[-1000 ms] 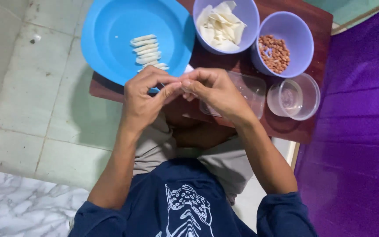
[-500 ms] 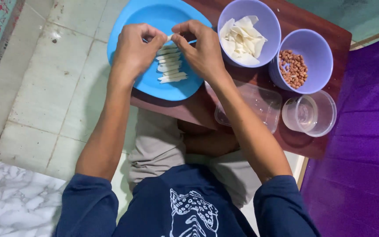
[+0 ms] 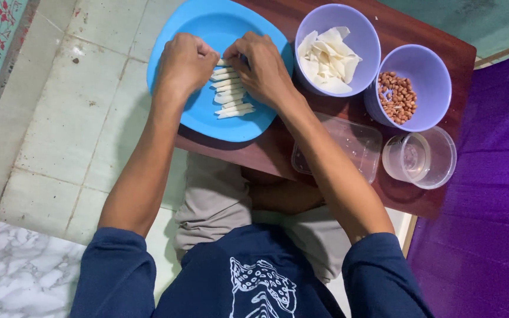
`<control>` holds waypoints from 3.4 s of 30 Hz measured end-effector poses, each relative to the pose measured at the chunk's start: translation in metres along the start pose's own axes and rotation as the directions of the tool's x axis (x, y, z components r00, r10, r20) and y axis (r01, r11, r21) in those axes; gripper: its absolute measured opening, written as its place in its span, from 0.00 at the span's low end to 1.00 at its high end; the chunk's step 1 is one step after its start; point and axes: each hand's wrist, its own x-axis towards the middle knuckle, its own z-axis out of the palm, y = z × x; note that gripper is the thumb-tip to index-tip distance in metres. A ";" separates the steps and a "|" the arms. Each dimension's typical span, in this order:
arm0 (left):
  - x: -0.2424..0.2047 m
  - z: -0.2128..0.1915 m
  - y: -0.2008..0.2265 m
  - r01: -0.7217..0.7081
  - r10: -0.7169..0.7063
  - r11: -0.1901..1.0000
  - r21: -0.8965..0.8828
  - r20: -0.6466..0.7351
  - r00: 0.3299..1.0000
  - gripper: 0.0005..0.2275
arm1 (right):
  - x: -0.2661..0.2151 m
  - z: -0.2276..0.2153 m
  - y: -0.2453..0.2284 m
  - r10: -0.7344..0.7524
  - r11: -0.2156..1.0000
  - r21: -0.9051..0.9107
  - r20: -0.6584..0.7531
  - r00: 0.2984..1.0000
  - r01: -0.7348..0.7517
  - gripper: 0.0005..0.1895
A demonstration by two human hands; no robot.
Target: The person is manually preparing peanut rolls by placing individual peanuts into small square wrappers and rolling them up.
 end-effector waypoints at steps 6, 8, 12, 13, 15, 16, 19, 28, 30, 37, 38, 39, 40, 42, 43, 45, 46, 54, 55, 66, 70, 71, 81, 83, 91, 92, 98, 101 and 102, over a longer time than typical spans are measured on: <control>0.000 0.000 -0.002 -0.023 0.023 1.000 0.010 -0.006 1.000 0.04 | -0.001 -0.002 0.004 0.015 0.999 -0.031 0.062 0.998 -0.013 0.05; 0.001 0.000 -0.003 -0.037 0.037 0.999 0.002 -0.009 0.999 0.04 | -0.001 -0.003 0.002 0.015 0.999 -0.033 0.055 0.998 -0.013 0.05; -0.001 -0.004 -0.002 -0.036 0.036 0.999 0.006 0.013 0.999 0.05 | -0.002 -0.004 -0.002 0.049 0.998 -0.041 0.065 0.997 -0.047 0.05; -0.001 -0.005 -0.001 -0.038 0.038 0.999 0.007 0.011 0.999 0.05 | -0.001 -0.005 -0.002 0.048 0.998 -0.042 0.063 0.997 -0.045 0.05; -0.003 -0.006 0.001 -0.005 0.005 1.000 0.000 0.024 1.000 0.05 | -0.002 -0.005 -0.003 0.043 0.998 -0.041 0.066 0.997 -0.040 0.06; -0.002 -0.005 0.000 -0.005 0.005 1.000 0.001 0.023 1.000 0.05 | -0.003 -0.005 -0.002 0.043 0.998 -0.041 0.066 0.997 -0.040 0.06; -0.002 -0.005 0.000 -0.024 0.024 1.000 0.006 0.015 1.000 0.05 | -0.003 -0.003 0.000 0.047 0.998 -0.047 0.073 0.996 -0.043 0.06; -0.004 -0.007 0.006 -0.023 0.023 1.000 -0.013 -0.009 1.000 0.07 | -0.005 -0.003 -0.004 0.059 0.998 -0.011 0.040 0.997 -0.058 0.12; -0.003 -0.010 0.011 -0.067 0.065 0.997 -0.034 -0.062 0.996 0.09 | -0.006 -0.009 -0.010 0.005 0.999 -0.042 -0.029 1.000 -0.006 0.14; -0.049 -0.030 0.076 -0.148 0.158 0.977 -0.154 0.054 0.986 0.12 | -0.058 -0.078 -0.063 0.152 0.979 -0.119 -0.089 0.984 -0.162 0.19; -0.053 -0.028 0.086 -0.156 0.180 0.955 -0.252 0.077 0.981 0.10 | -0.066 -0.092 -0.059 0.169 0.973 -0.140 -0.098 0.981 -0.181 0.18; -0.058 -0.026 0.097 -0.159 0.205 0.924 -0.347 0.098 0.974 0.07 | -0.075 -0.106 -0.056 0.185 0.967 -0.159 -0.108 0.977 -0.201 0.16; -0.057 -0.019 0.105 -0.167 0.215 0.921 -0.352 0.101 0.971 0.07 | -0.080 -0.122 -0.043 0.188 0.964 -0.168 -0.115 0.975 -0.206 0.16; -0.055 -0.009 0.122 -0.380 0.413 0.821 -0.426 -0.015 0.911 0.05 | -0.092 -0.151 -0.017 0.227 0.877 -0.409 -0.107 0.968 -0.251 0.09; -0.055 -0.002 0.126 -0.389 0.425 0.816 -0.427 -0.012 0.905 0.05 | -0.095 -0.155 -0.007 0.229 0.873 -0.414 -0.118 0.966 -0.258 0.09; -0.054 0.010 0.134 -0.434 0.462 0.777 -0.456 -0.056 0.885 0.06 | -0.099 -0.164 0.013 0.560 0.674 -0.574 -0.013 0.828 -0.465 0.09; -0.055 0.011 0.138 -0.440 0.470 0.774 -0.455 -0.053 0.881 0.06 | -0.095 -0.162 0.014 0.562 0.671 -0.573 -0.022 0.827 -0.471 0.09; -0.066 0.013 0.143 -0.412 0.440 0.781 -0.470 -0.056 0.896 0.06 | -0.078 -0.155 0.020 0.697 0.634 -0.509 0.051 0.715 -0.582 0.08; -0.066 0.013 0.144 -0.413 0.441 0.781 -0.468 -0.055 0.896 0.06 | -0.074 -0.156 0.019 0.697 0.635 -0.507 0.051 0.715 -0.583 0.08; -0.079 0.012 0.148 -0.403 0.467 0.757 -0.515 -0.005 0.884 0.08 | -0.084 -0.192 -0.034 0.689 0.715 -0.138 -0.028 0.724 -0.686 0.09; -0.096 0.021 0.158 -0.448 0.561 0.681 -0.578 0.019 0.828 0.15 | -0.122 -0.187 -0.054 0.656 0.749 0.200 -0.088 0.750 -0.632 0.10; -0.102 0.024 0.161 -0.408 0.562 0.675 -0.615 0.071 0.824 0.16 | -0.131 -0.182 -0.062 0.682 0.724 0.283 -0.156 0.714 -0.629 0.09; -0.141 0.078 0.152 -0.120 0.499 0.622 -0.774 0.274 0.822 0.13 | -0.223 -0.113 -0.048 0.807 0.347 0.898 -0.137 0.575 -0.273 0.10; -0.144 0.079 0.154 -0.185 0.507 0.660 -0.728 0.250 0.824 0.11 | -0.231 -0.110 -0.045 0.805 0.373 0.877 -0.144 0.576 -0.302 0.10; -0.148 0.099 0.151 -0.178 0.369 0.753 -0.634 0.182 0.912 0.05 | -0.233 -0.109 -0.060 0.705 0.595 0.684 -0.190 0.684 -0.422 0.32; -0.148 0.103 0.149 -0.196 0.378 0.760 -0.620 0.176 0.909 0.05 | -0.232 -0.109 -0.059 0.741 0.621 0.611 -0.253 0.622 -0.491 0.19; -0.150 0.115 0.150 -0.116 0.345 0.726 -0.678 0.212 0.915 0.06 | -0.235 -0.101 -0.050 0.769 0.617 0.623 -0.348 0.536 -0.481 0.07; -0.146 0.115 0.149 -0.113 0.366 0.706 -0.699 0.223 0.903 0.05 | -0.239 -0.098 -0.044 0.776 0.598 0.656 -0.331 0.537 -0.460 0.06; -0.142 0.115 0.149 -0.161 0.395 0.719 -0.676 0.207 0.895 0.03 | -0.240 -0.098 -0.042 0.776 0.601 0.648 -0.335 0.534 -0.467 0.06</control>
